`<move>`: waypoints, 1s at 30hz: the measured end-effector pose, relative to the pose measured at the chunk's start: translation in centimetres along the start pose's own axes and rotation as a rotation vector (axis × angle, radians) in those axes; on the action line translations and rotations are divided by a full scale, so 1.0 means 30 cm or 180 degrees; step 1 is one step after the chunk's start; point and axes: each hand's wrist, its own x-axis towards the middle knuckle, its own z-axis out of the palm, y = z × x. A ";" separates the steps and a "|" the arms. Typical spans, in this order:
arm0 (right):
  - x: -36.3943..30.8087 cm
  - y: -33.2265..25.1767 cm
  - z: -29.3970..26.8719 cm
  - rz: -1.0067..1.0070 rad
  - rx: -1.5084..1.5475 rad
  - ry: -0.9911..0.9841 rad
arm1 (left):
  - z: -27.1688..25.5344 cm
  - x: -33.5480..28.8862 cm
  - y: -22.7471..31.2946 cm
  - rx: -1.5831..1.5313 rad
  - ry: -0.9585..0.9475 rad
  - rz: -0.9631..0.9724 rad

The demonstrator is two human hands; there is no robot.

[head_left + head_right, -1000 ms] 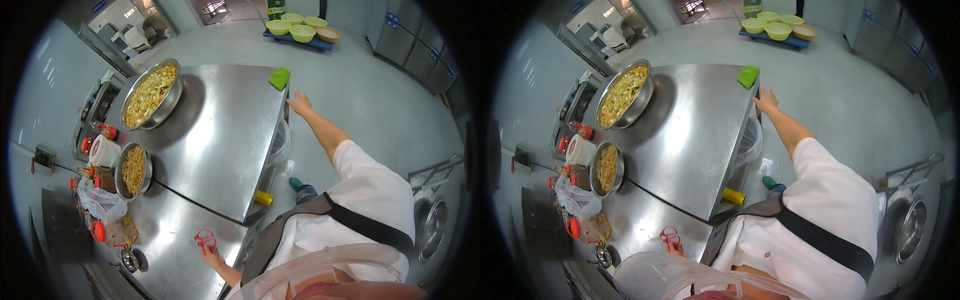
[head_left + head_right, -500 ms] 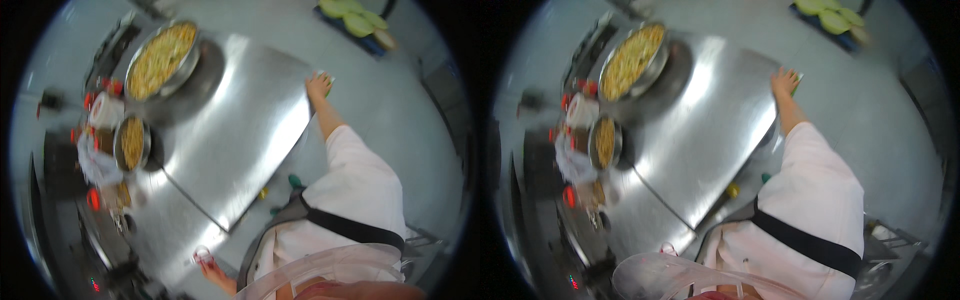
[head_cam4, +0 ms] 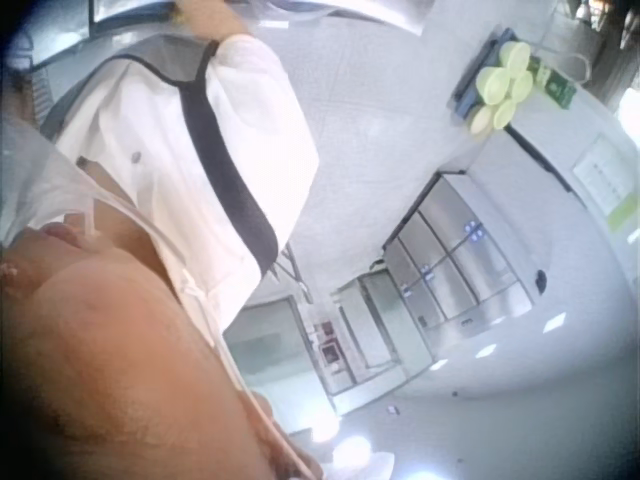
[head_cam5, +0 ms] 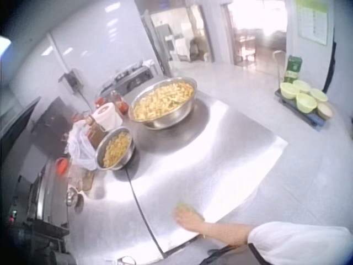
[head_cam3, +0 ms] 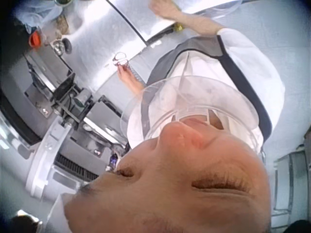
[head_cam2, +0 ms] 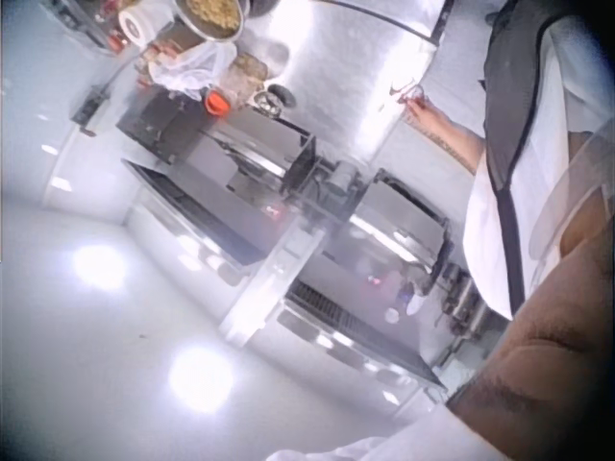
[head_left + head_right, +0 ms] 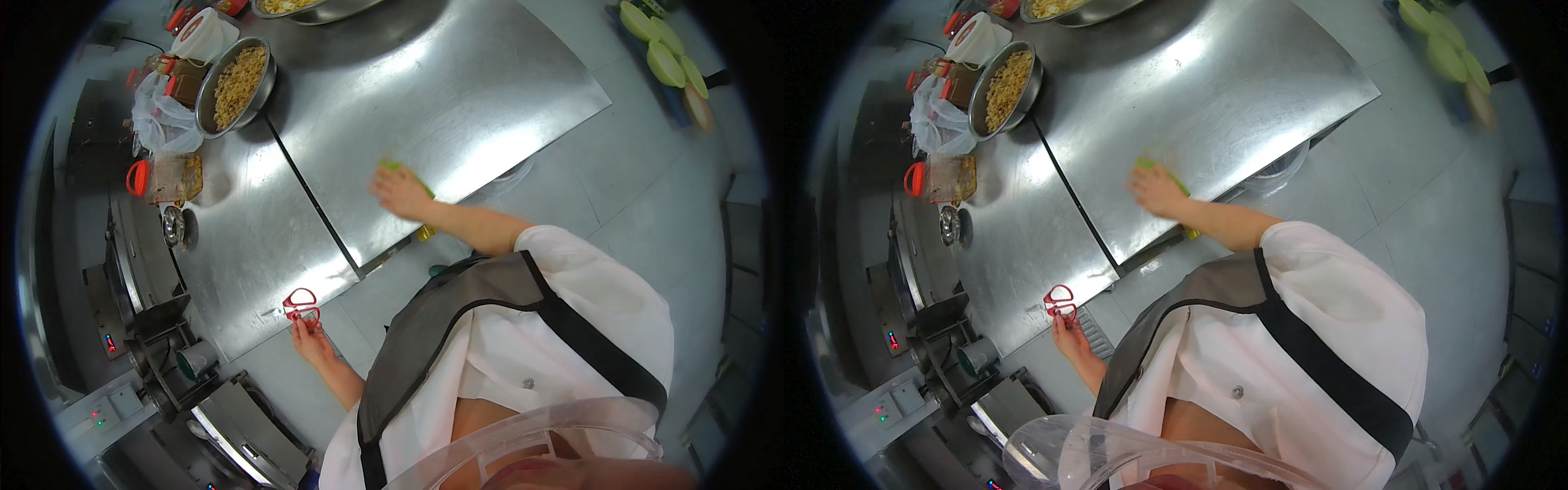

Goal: The person opens a refrigerator door, removes a plastic strip, and uses scissors to cut it. Then they walk to a stainless steel counter and wipe the surface with a green cloth, moving around containers and bowls.

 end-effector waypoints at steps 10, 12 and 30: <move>-0.152 0.595 -0.153 0.1599 -0.1496 0.0411 | -0.130 0.036 -0.081 -0.0121 0.0165 -0.0066; -0.160 0.808 -0.120 0.2202 -0.1707 0.0595 | -0.202 0.009 -0.101 -0.0152 0.0389 -0.0098; 0.314 0.365 0.111 -0.1466 0.1094 -0.0302 | 0.109 0.046 -0.041 -0.0215 0.0742 0.0001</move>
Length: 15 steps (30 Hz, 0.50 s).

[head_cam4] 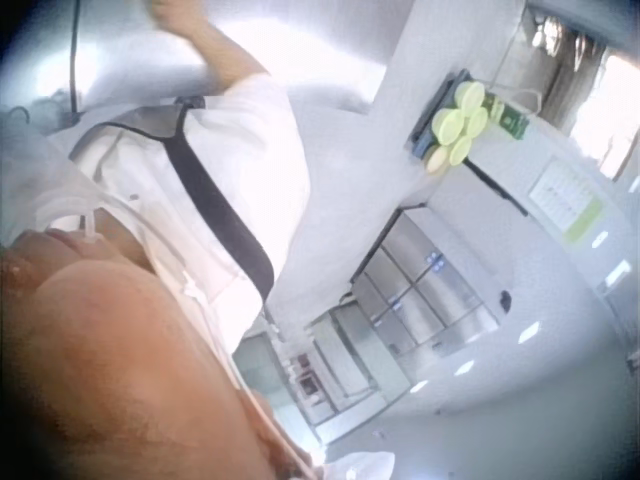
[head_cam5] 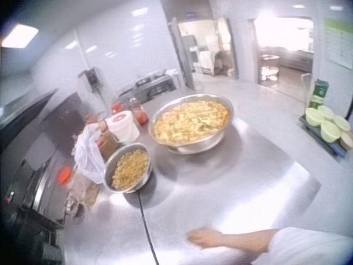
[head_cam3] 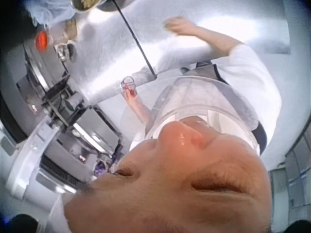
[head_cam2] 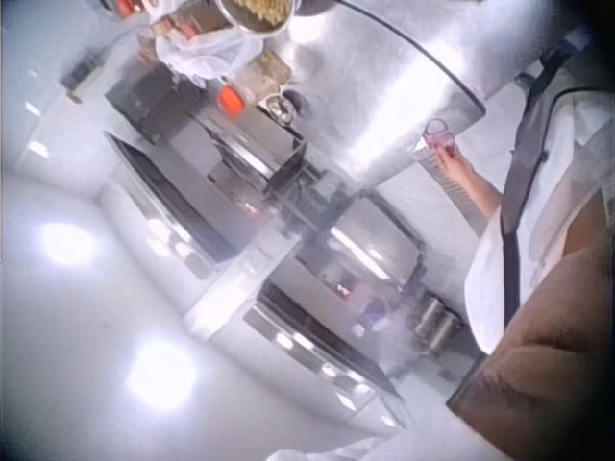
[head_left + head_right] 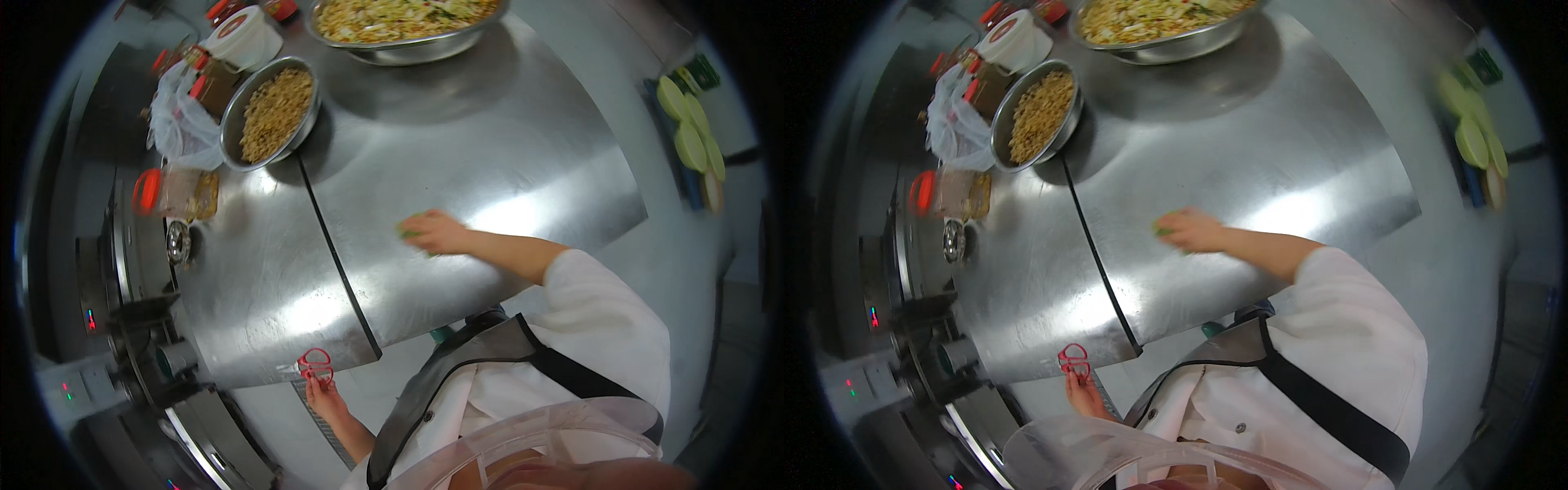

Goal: The person opens a refrigerator door, removes a plastic strip, and uses scissors to cut it. Then they walk to a stainless steel counter and wipe the surface with a green cloth, moving around containers and bowls.

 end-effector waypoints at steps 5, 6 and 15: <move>-0.255 0.670 -0.257 0.2060 -0.1266 0.1056 | 0.028 -0.043 -0.015 -0.0139 0.0160 -0.0106; -0.211 0.726 -0.325 0.1933 -0.2112 0.1334 | -0.002 -0.062 -0.017 -0.0106 0.0282 -0.0099; 0.545 0.595 0.144 0.1421 -0.0999 0.0141 | -0.105 -0.210 -0.001 0.0031 0.1171 0.0132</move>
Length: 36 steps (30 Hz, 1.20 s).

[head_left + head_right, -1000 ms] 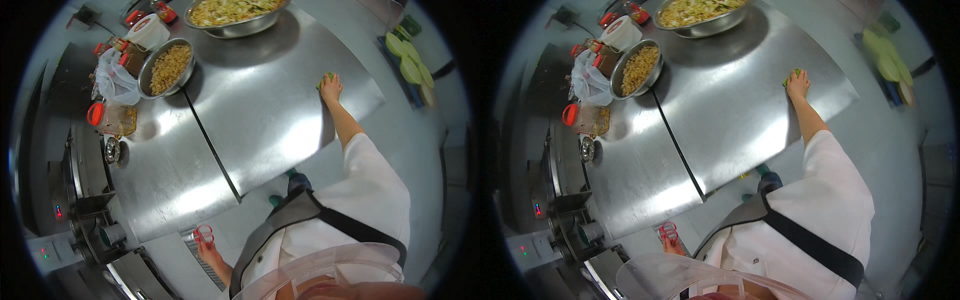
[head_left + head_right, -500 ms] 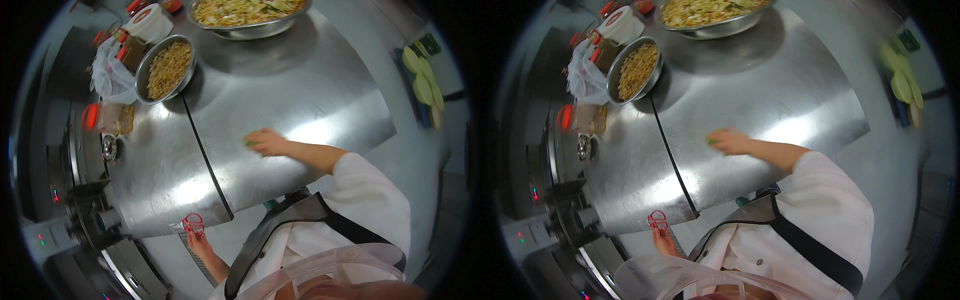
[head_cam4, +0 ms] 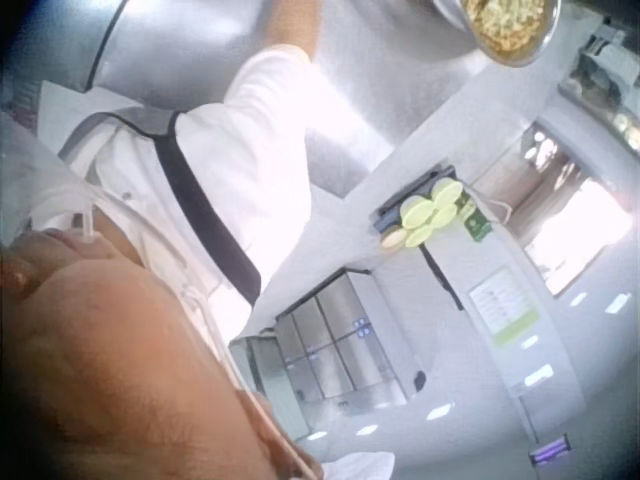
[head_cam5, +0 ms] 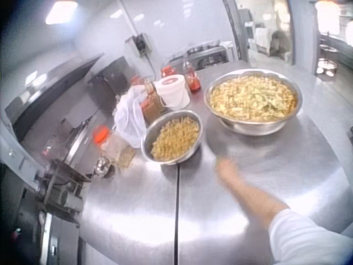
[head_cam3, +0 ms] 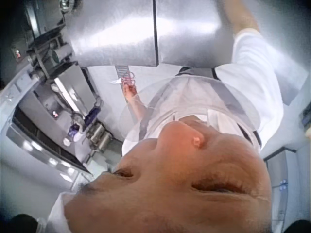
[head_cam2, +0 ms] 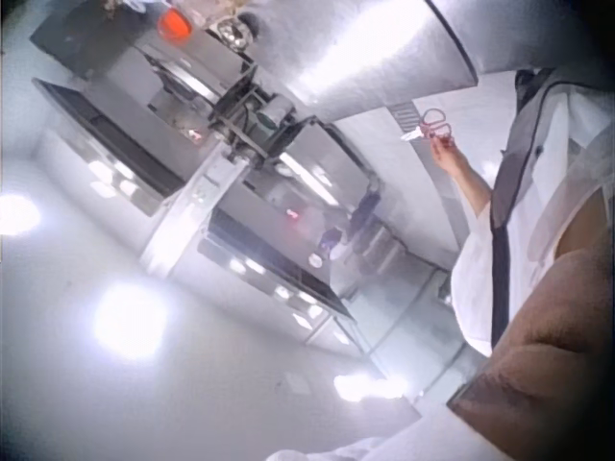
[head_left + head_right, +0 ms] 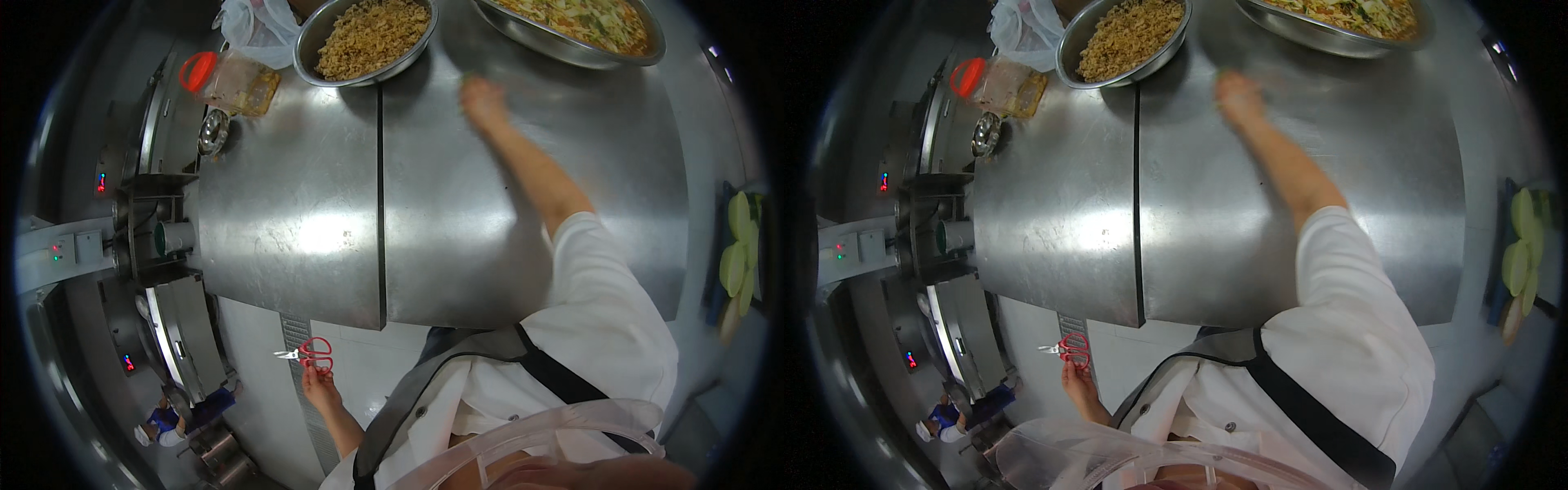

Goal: The person opens a refrigerator door, removes a plastic strip, and uses scissors to cut it. Then they walk to a stainless steel counter and wipe the surface with a green cloth, moving around containers and bowls.

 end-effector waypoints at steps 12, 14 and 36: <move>-0.077 -0.350 -0.011 -0.1203 0.0734 -0.0266 | -0.013 -0.061 -0.033 -0.0340 0.0159 -0.0105; 0.086 -0.310 0.108 -0.0680 0.0422 0.0211 | -0.038 -0.068 -0.047 -0.0275 0.0317 -0.0175; 0.269 -0.690 0.292 -0.0575 0.0100 -0.0718 | -0.231 -0.144 -0.124 -0.0457 0.0705 -0.0152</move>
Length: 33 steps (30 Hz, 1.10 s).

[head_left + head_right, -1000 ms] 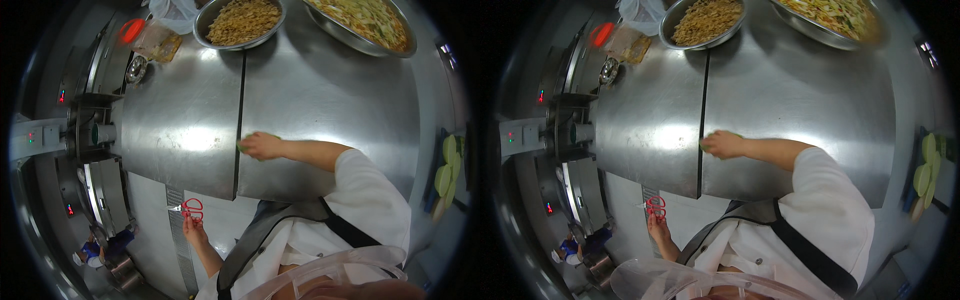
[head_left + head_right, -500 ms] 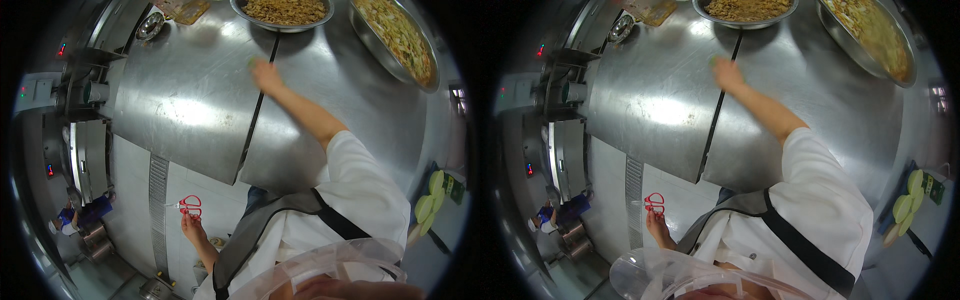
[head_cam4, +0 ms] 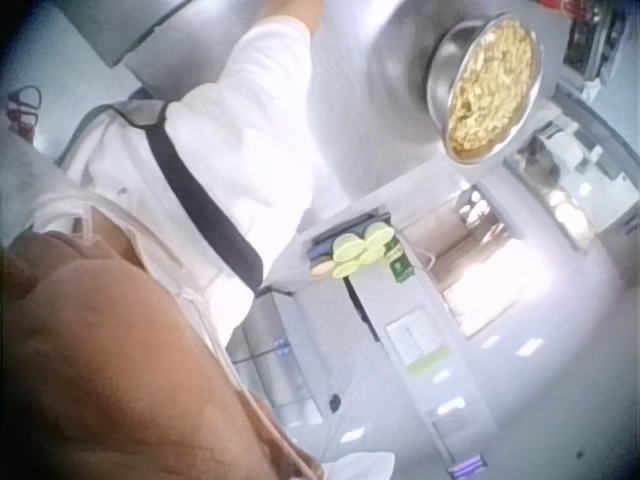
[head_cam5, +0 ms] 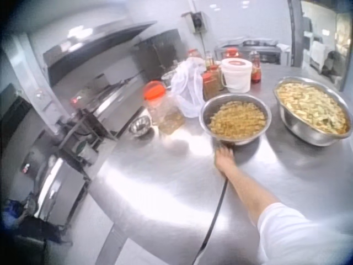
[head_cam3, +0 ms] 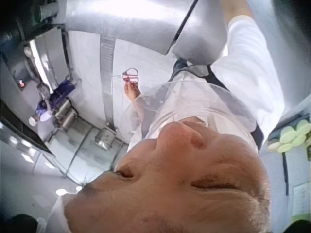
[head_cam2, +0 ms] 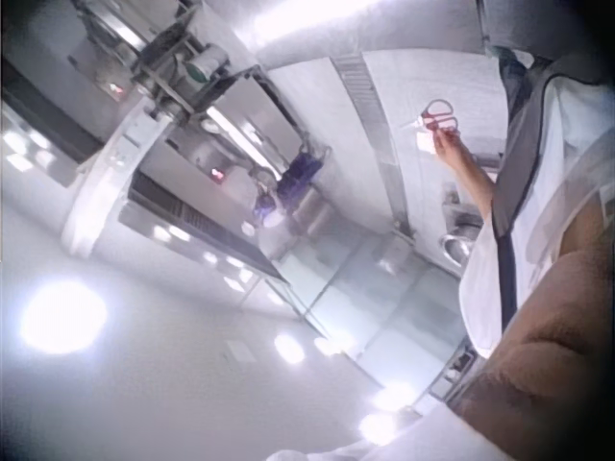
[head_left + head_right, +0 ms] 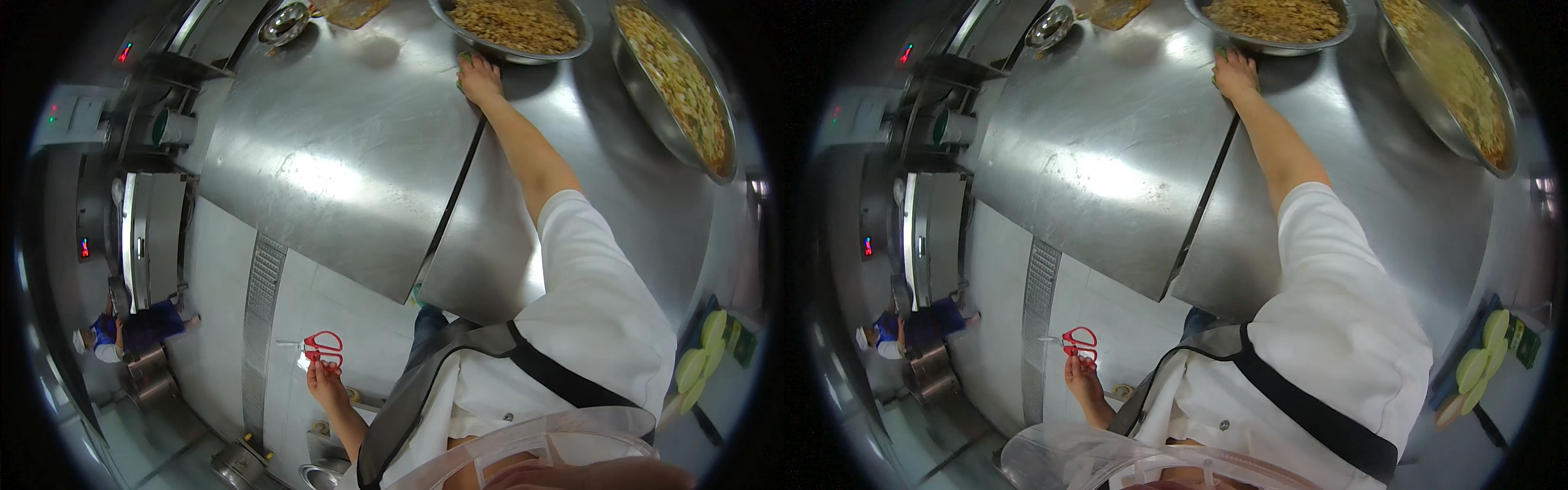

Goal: The person opens a refrigerator door, removes a plastic strip, and uses scissors to cut it. Then they walk to a stainless steel counter and wipe the surface with a green cloth, moving around containers and bowls.

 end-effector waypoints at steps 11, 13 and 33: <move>-0.954 -0.571 -0.200 -0.3101 0.1182 -0.1050 | 0.036 0.110 -0.014 -0.0324 -0.0103 -0.0259; -1.044 -0.492 -0.223 -0.3325 0.1403 -0.0773 | 0.048 0.142 -0.004 -0.0251 -0.0374 -0.0190; -1.273 -0.352 -0.328 -0.1202 0.0372 -0.0531 | -0.108 0.281 0.019 -0.0422 -0.1183 -0.0280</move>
